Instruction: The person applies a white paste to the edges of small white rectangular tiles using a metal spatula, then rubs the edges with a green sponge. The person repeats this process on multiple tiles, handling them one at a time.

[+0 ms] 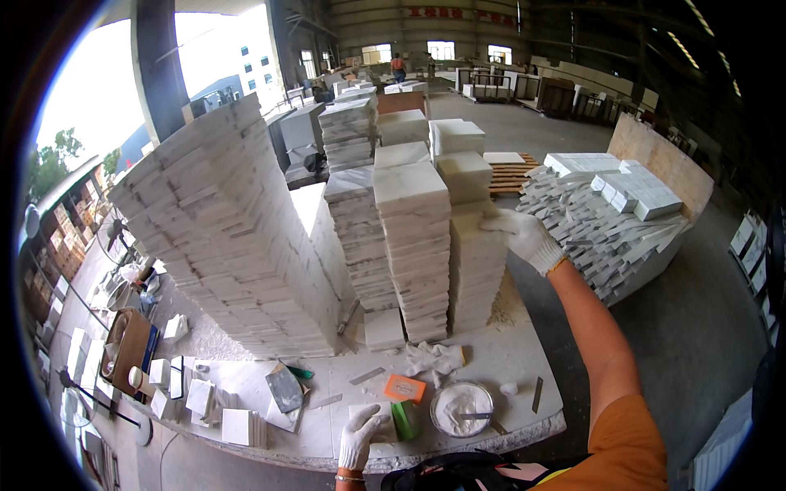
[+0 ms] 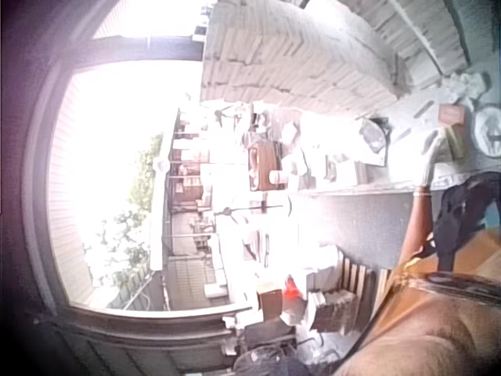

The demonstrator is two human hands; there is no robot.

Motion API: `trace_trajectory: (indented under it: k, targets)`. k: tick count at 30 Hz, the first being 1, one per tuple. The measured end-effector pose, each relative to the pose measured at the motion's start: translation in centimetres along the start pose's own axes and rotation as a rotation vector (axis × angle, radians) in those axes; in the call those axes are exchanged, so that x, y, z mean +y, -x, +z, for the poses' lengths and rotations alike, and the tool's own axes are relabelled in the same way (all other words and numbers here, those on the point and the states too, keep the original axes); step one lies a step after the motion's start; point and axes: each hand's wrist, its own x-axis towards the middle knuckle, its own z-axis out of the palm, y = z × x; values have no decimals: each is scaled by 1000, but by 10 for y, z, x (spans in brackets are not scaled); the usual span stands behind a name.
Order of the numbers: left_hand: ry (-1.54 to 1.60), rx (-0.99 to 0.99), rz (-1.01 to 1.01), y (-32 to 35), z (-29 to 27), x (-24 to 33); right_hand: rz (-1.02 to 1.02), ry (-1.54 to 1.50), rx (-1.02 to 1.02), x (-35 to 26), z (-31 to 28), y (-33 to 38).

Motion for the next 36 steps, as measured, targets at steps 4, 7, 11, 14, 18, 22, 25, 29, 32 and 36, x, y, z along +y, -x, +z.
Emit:
trace_trajectory:
  k: [4,7,11,14,18,22,25,29,32,36]
  targets:
    - [-14,-4,4,1,-6,0,-12,-17,31,-14,5,-5]
    - [-14,-28,16,5,-8,3,-51,-33,43,-3,9,-6]
    - [-66,-76,23,0,-11,9,-50,-50,44,18,9,1]
    - [-266,-16,103,10,-18,17,0,-146,-25,22,13,8]
    - [-119,-33,103,9,-17,0,101,-45,-63,37,7,8]
    - [-117,114,140,16,-20,-13,92,169,36,-3,-24,22]
    - [-612,297,459,20,-16,-17,106,126,81,-42,-26,53]
    - [-1218,158,664,17,4,-9,-3,-58,-14,-104,-1,79]
    - [-1499,-22,535,12,18,-10,34,-227,-82,-140,15,94]
    - [-1632,2,681,-17,7,-21,15,-260,-101,-149,25,124]
